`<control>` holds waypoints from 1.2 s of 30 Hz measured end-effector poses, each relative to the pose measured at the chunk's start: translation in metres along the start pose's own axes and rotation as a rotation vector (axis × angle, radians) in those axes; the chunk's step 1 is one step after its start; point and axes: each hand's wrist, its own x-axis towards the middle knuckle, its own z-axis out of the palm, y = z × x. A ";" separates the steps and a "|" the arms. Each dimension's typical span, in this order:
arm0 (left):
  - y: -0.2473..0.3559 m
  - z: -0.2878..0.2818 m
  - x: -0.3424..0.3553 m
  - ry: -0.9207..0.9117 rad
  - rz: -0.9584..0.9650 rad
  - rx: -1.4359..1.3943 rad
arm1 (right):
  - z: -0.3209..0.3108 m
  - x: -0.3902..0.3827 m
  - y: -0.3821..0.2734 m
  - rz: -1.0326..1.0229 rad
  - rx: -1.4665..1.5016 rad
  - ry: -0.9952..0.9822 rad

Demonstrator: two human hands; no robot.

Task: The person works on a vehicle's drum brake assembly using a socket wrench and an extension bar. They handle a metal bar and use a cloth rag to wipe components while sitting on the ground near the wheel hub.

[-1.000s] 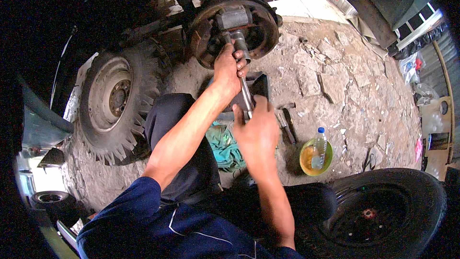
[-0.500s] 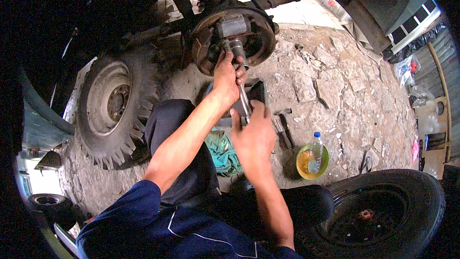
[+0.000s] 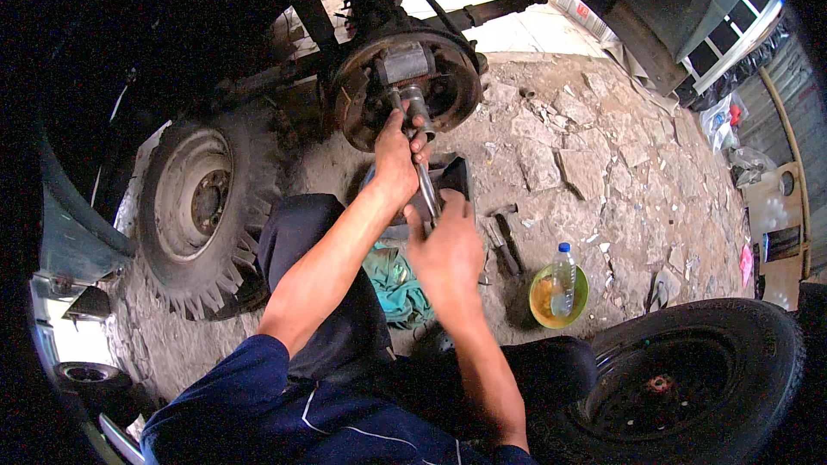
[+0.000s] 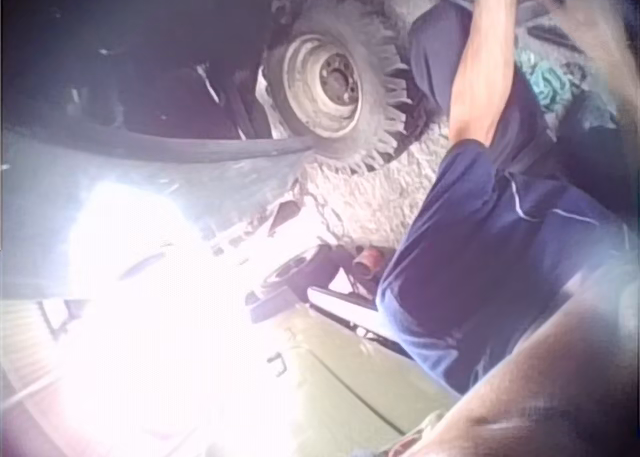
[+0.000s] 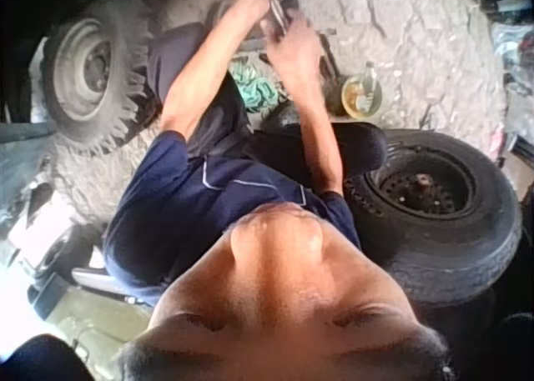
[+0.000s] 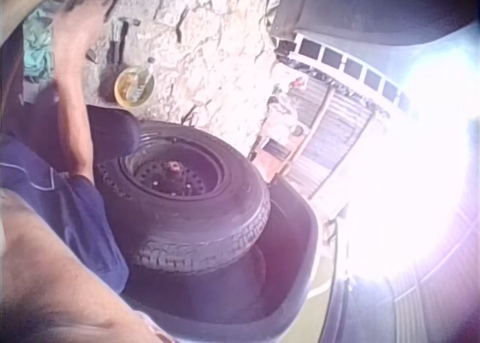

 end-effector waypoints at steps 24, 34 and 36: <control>0.002 0.006 -0.014 -0.053 -0.102 0.003 | -0.013 0.025 0.032 1.037 1.435 -0.747; -0.003 -0.002 -0.006 -0.007 -0.080 0.019 | 0.003 -0.008 -0.012 0.072 -0.282 -0.108; 0.000 -0.003 -0.006 0.000 -0.085 0.024 | 0.003 -0.003 -0.003 0.371 0.204 -0.342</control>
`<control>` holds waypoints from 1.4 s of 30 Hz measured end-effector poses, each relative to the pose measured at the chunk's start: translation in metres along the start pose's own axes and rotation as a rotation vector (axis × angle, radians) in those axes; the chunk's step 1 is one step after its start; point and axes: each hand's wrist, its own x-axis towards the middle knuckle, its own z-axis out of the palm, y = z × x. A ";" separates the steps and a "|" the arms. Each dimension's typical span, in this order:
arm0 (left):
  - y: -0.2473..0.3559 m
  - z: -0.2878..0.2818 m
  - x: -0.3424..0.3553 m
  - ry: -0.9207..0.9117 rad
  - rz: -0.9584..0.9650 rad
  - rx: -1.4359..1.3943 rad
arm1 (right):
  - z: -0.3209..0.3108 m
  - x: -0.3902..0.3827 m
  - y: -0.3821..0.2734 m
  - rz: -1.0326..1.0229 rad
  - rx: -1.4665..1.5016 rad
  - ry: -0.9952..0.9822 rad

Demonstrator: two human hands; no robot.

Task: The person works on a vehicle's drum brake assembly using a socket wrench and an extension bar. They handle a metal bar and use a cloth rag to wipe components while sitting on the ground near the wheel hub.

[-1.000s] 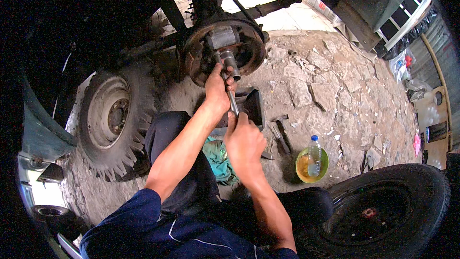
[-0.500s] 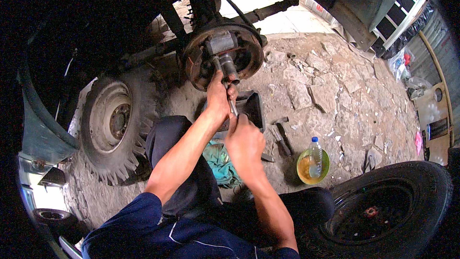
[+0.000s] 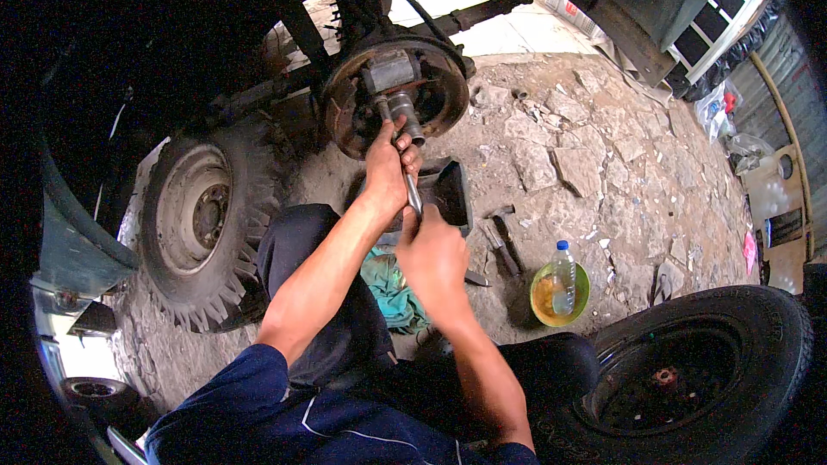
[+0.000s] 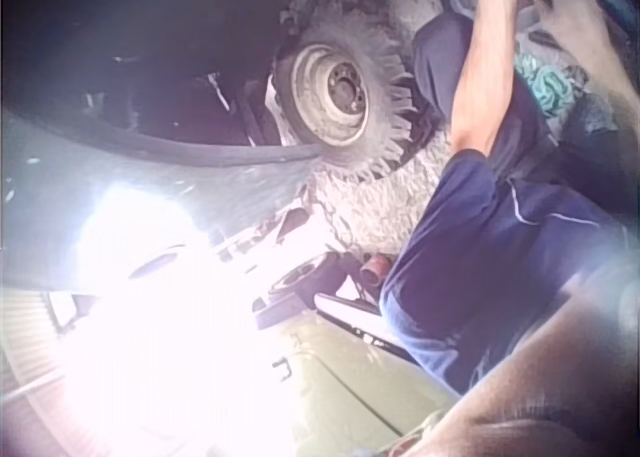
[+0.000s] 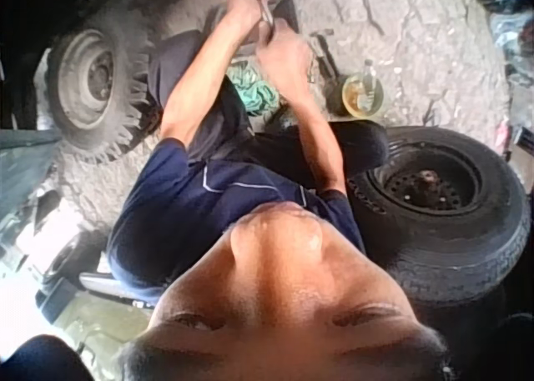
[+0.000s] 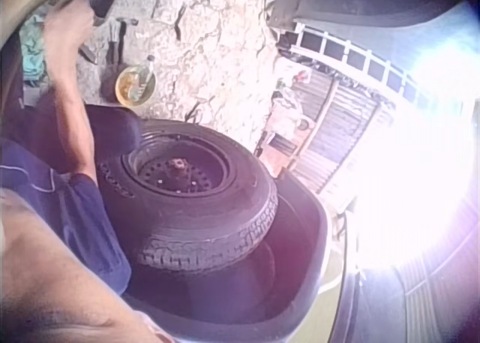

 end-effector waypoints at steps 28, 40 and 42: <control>0.003 0.003 0.003 0.140 0.079 0.202 | 0.005 -0.002 -0.009 -0.097 -0.310 0.183; 0.005 0.006 0.007 0.132 0.052 0.099 | 0.007 -0.005 -0.007 -0.227 -0.408 0.310; 0.007 0.007 0.007 0.149 0.033 0.089 | 0.009 -0.001 -0.007 -0.181 -0.426 0.278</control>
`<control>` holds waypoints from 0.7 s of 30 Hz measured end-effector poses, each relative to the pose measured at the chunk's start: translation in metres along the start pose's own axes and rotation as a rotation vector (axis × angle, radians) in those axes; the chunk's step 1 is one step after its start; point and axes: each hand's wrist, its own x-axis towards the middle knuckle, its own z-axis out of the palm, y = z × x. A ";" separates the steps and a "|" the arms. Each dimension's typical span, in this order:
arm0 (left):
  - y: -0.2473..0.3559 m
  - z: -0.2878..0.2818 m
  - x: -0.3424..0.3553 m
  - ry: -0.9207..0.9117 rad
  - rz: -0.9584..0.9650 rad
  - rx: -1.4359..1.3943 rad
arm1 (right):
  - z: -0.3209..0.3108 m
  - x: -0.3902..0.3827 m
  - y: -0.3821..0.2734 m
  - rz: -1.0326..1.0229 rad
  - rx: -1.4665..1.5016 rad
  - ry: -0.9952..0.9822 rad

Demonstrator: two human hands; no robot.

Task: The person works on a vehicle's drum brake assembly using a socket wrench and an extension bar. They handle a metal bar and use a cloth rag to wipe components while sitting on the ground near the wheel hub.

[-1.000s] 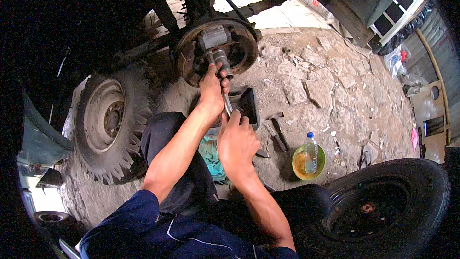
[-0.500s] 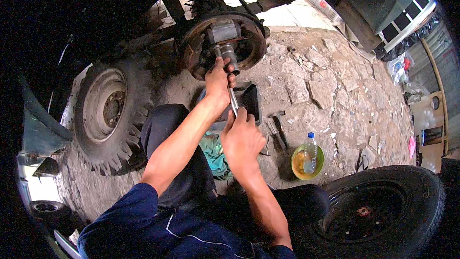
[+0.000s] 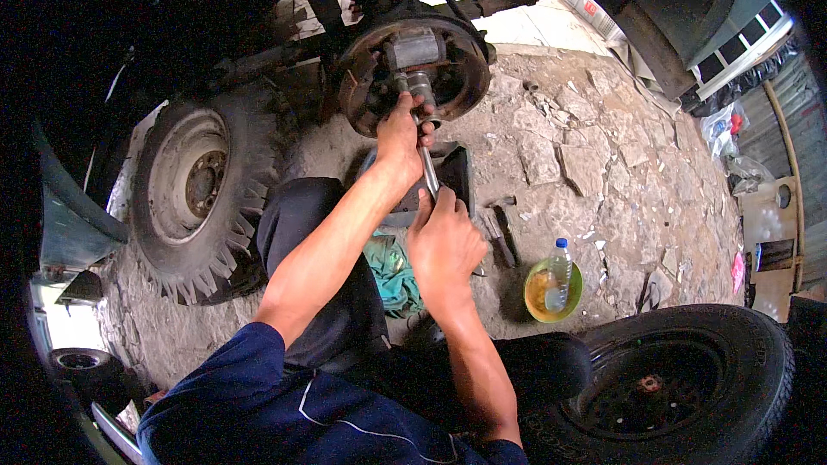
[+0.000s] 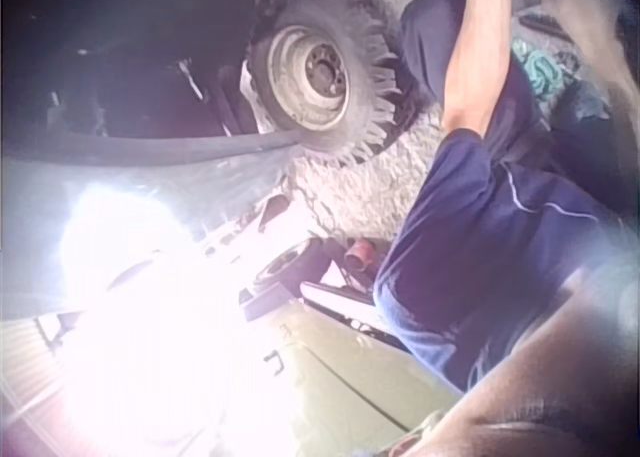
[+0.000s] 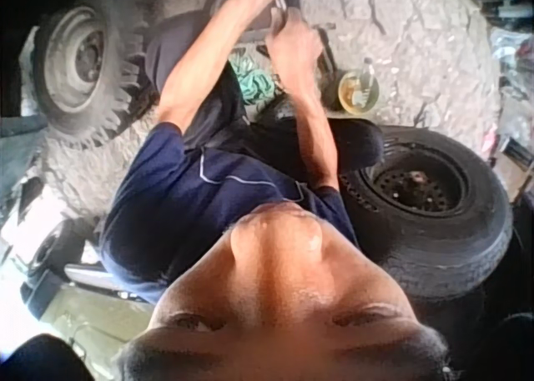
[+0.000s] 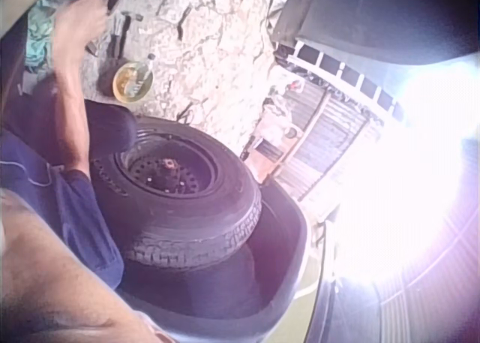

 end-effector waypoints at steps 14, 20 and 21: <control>0.002 -0.002 0.008 -0.032 -0.037 -0.043 | -0.018 -0.006 -0.008 -0.023 0.011 -0.021; 0.005 0.000 0.007 -0.046 -0.089 -0.039 | 0.003 0.011 0.021 -0.017 0.502 -0.168; 0.009 -0.002 0.008 -0.061 -0.104 -0.030 | -0.018 0.021 0.023 0.574 1.121 -0.653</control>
